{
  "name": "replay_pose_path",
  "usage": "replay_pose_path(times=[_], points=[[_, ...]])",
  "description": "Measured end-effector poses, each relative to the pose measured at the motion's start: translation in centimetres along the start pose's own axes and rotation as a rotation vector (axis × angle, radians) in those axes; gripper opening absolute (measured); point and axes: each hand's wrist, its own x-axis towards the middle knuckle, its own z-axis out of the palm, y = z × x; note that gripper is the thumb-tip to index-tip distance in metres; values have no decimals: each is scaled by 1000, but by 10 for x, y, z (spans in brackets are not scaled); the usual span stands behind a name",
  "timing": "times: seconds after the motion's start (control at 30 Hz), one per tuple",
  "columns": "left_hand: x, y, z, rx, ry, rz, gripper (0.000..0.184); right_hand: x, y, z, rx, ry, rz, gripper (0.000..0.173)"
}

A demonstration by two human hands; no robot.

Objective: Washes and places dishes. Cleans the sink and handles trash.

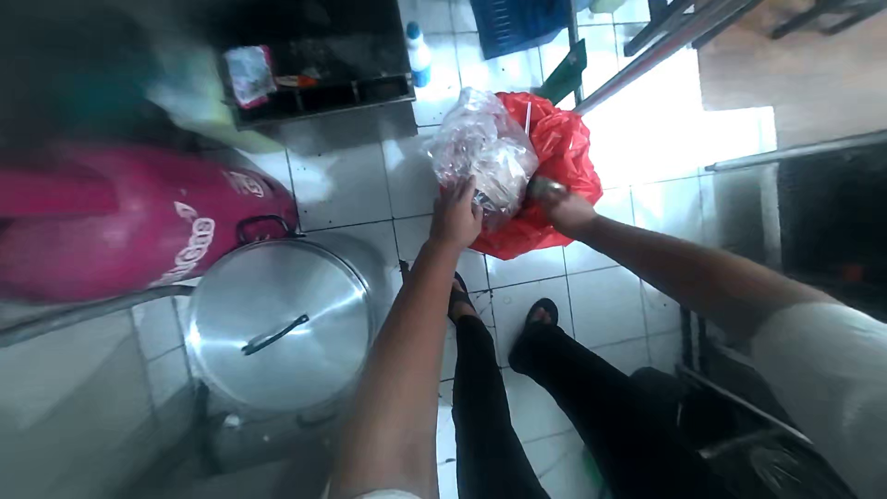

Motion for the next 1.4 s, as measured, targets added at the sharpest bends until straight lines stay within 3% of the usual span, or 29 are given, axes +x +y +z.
replay_pose_path(times=[0.07, 0.1, 0.17, 0.23, 0.3, 0.43, 0.5, 0.63, 0.67, 0.7, 0.73, 0.83, 0.93, 1.07, 1.17, 1.4], points=[[-11, 1, 3, -49, 92, 40, 58, -5, 5, 7, 11, -81, 5, 37], [-18, -2, 2, -90, 147, 39, 59, -1, 8, 5, 49, -35, 18, 37], [-48, -4, 7, -204, 171, -45, 62, -3, 11, 0, 83, -66, 93, 40], [-95, -5, 10, -303, 115, -176, 63, -8, 10, -15, 233, -81, 259, 36], [-154, -6, 13, -382, 83, -319, 62, -11, 6, -43, 494, 50, 486, 26], [-281, -7, 25, -382, -23, -612, 61, -33, 2, -89, 956, 111, 846, 39], [-333, -5, 23, -366, -95, -740, 64, -37, -3, -109, 1148, 83, 898, 40], [-400, -4, 6, -402, -250, -874, 67, -53, -21, -165, 1215, 18, 883, 41], [-405, -4, 0, -411, -280, -890, 67, -63, -26, -189, 1174, -60, 845, 44], [-408, -6, -5, -414, -300, -902, 67, -67, -30, -196, 1102, -15, 836, 46], [-410, -10, -10, -407, -308, -912, 68, -62, -36, -179, 1021, 214, 888, 44], [-394, -26, -34, -382, -278, -921, 67, -67, -28, -196, 1152, 85, 908, 48], [-365, -35, -75, -435, -164, -897, 63, -83, -37, -220, 1166, 79, 927, 52], [-334, -19, -133, -535, 4, -819, 61, -109, -59, -286, 1364, 183, 931, 42], [-331, 1, -166, -539, 40, -793, 61, -123, -55, -309, 1487, 292, 919, 40], [-355, 8, -210, -586, 126, -770, 65, -180, -25, -388, 1401, 447, 784, 28]])
